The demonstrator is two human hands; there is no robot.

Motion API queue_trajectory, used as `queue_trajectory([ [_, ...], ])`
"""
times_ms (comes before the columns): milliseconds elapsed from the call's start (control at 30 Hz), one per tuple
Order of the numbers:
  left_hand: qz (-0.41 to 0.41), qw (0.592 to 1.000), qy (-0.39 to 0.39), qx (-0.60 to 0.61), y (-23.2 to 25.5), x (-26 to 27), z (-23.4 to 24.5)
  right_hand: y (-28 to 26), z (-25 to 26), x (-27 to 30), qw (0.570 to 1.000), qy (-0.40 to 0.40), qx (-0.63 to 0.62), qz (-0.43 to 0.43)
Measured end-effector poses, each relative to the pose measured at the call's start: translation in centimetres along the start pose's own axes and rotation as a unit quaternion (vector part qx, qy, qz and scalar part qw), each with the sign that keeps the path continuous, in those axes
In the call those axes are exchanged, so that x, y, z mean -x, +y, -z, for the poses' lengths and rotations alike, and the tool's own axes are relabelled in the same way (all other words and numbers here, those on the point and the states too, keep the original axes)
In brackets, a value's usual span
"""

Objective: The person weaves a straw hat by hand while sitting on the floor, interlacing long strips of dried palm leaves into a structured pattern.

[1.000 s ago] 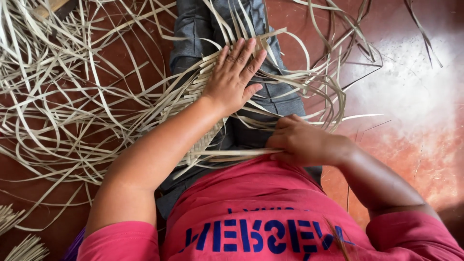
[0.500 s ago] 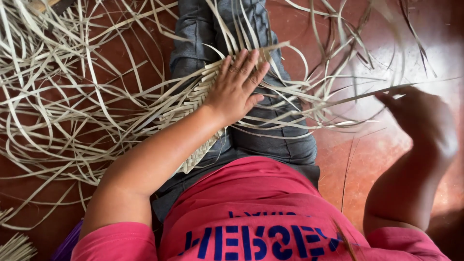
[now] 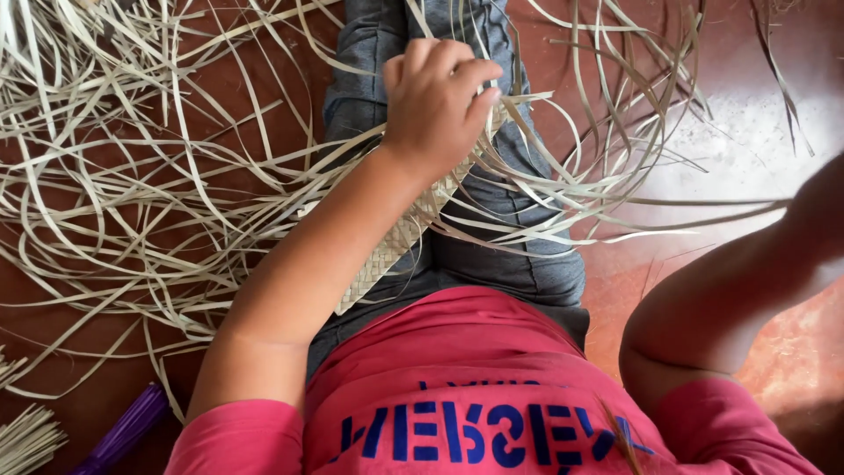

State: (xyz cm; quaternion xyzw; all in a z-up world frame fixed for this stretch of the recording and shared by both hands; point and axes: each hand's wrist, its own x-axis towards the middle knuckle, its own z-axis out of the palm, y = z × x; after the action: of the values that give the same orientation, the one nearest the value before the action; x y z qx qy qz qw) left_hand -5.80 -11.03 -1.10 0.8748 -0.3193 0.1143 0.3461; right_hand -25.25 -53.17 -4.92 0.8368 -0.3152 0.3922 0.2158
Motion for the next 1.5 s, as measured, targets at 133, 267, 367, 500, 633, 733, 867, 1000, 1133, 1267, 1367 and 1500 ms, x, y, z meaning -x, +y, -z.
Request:
queue_trajectory([
  [133, 0.016, 0.999, -0.023, -0.031, 0.1, -0.9, -2.9, 1.1, -1.2, 0.6, 0.989, 0.130, 0.046, -0.046],
  [267, 0.090, 0.985, -0.147, 0.003, 1.0, -1.9, -1.9, -18.2, 13.9, -1.7, 0.747, -0.395, -0.526, 0.092],
  [367, 0.098, 0.975, -0.199, 0.023, 0.7, -2.5, -1.1, -20.6, 12.7, 0.1, 0.744, -0.439, -0.467, 0.187],
  [500, 0.097, 0.975, -0.198, 0.024, 0.2, -1.9, -1.4, -20.4, 15.3, -0.4, 0.697, -0.519, -0.461, 0.180],
  [633, 0.037, 0.992, -0.106, 0.051, -1.1, -0.5, -3.4, -19.8, 16.3, -1.7, 0.625, -0.564, -0.460, 0.282],
  [733, 0.037, 0.995, -0.074, 0.058, -0.9, 0.2, -3.5, -20.3, 14.9, -1.9, 0.722, -0.398, -0.492, 0.281],
  [867, 0.046, 0.995, -0.058, 0.059, -0.4, 0.6, -3.4, -21.8, 12.2, -1.3, 0.766, -0.422, -0.389, 0.290],
  [1000, 0.016, 0.998, -0.009, 0.060, -0.6, 1.1, -3.7, -23.1, 12.3, -1.8, 0.734, -0.492, -0.374, 0.280],
  [1133, 0.015, 0.998, 0.010, 0.056, -0.2, 1.6, -3.6, -23.6, 12.1, -1.5, 0.755, -0.456, -0.362, 0.304],
  [1267, 0.038, 0.998, -0.007, 0.056, -0.1, 2.0, -3.9, -24.2, 11.6, -2.1, 0.791, -0.304, -0.367, 0.385],
  [1367, 0.048, 0.997, -0.003, 0.059, -0.3, 2.5, -4.7, -25.1, 10.6, -3.4, 0.762, -0.335, -0.381, 0.403],
  [1500, 0.044, 0.998, 0.021, 0.048, -0.6, 3.2, -5.8, -26.1, 8.4, -4.1, 0.714, -0.416, -0.410, 0.387],
])
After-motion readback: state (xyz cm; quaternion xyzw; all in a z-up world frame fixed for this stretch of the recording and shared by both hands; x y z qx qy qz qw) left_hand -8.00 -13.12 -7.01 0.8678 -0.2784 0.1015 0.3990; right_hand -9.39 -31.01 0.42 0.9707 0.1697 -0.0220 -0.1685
